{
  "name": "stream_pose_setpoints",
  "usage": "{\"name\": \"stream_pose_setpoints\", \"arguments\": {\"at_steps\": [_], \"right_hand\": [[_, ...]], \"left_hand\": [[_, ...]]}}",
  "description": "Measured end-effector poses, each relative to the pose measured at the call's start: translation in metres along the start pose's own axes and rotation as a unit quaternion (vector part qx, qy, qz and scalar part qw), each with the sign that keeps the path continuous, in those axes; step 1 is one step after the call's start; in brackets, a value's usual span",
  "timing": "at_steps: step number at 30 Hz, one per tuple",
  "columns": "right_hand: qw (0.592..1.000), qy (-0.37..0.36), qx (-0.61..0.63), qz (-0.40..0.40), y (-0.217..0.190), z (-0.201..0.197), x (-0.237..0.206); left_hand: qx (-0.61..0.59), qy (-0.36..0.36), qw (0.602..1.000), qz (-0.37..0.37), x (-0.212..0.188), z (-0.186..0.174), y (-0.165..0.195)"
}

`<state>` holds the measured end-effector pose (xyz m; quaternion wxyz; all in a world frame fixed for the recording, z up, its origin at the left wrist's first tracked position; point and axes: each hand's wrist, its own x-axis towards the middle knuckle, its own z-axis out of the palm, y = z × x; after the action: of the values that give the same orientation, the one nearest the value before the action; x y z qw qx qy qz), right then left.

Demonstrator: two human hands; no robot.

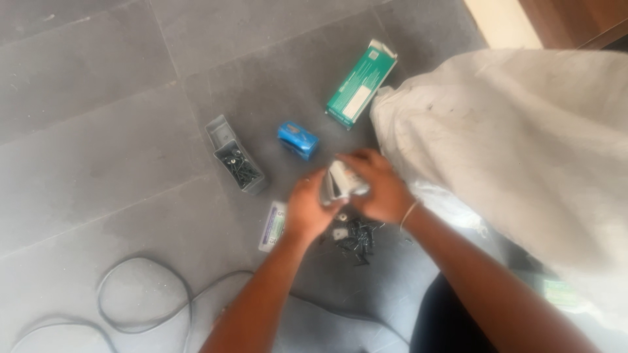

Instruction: The person sits on the floor and sorts small hardware items, including screws and white plastic wall anchors, into separate containers. They pour items from a blue box onto the floor, separate them by hand, and place them into grey plastic bins and a white paper box.

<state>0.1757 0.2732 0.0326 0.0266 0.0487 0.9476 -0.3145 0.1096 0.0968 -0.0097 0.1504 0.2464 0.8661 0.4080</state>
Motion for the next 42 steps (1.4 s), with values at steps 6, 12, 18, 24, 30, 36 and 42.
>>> {"name": "stream_pose_setpoints", "arguments": {"at_steps": [6, 12, 18, 24, 30, 36, 42], "right_hand": [[0.99, 0.051, 0.045, -0.127, -0.053, -0.063, -0.044], [0.986, 0.031, 0.031, -0.158, -0.116, -0.105, -0.09], [0.993, 0.058, 0.083, -0.06, -0.132, -0.124, -0.11], [0.955, 0.18, 0.235, -0.035, -0.14, -0.137, -0.128], [0.94, 0.139, 0.297, -0.093, -0.141, -0.148, -0.131], [0.968, 0.119, 0.185, -0.118, -0.133, -0.148, -0.126], [0.964, -0.092, 0.21, -0.137, -0.129, -0.166, -0.133]], "left_hand": [[-0.051, 0.044, 0.991, 0.113, -0.04, -0.033, 0.05], [-0.04, 0.126, 0.971, 0.197, -0.087, -0.079, 0.108], [0.038, 0.099, 0.972, 0.212, -0.106, -0.099, 0.151], [0.0, 0.092, 0.968, 0.236, -0.097, -0.113, 0.188], [0.066, 0.097, 0.936, 0.331, -0.104, -0.145, 0.212], [0.019, 0.046, 0.974, 0.219, -0.093, -0.144, 0.21], [-0.07, -0.036, 0.997, -0.019, -0.107, -0.14, 0.213]]}}
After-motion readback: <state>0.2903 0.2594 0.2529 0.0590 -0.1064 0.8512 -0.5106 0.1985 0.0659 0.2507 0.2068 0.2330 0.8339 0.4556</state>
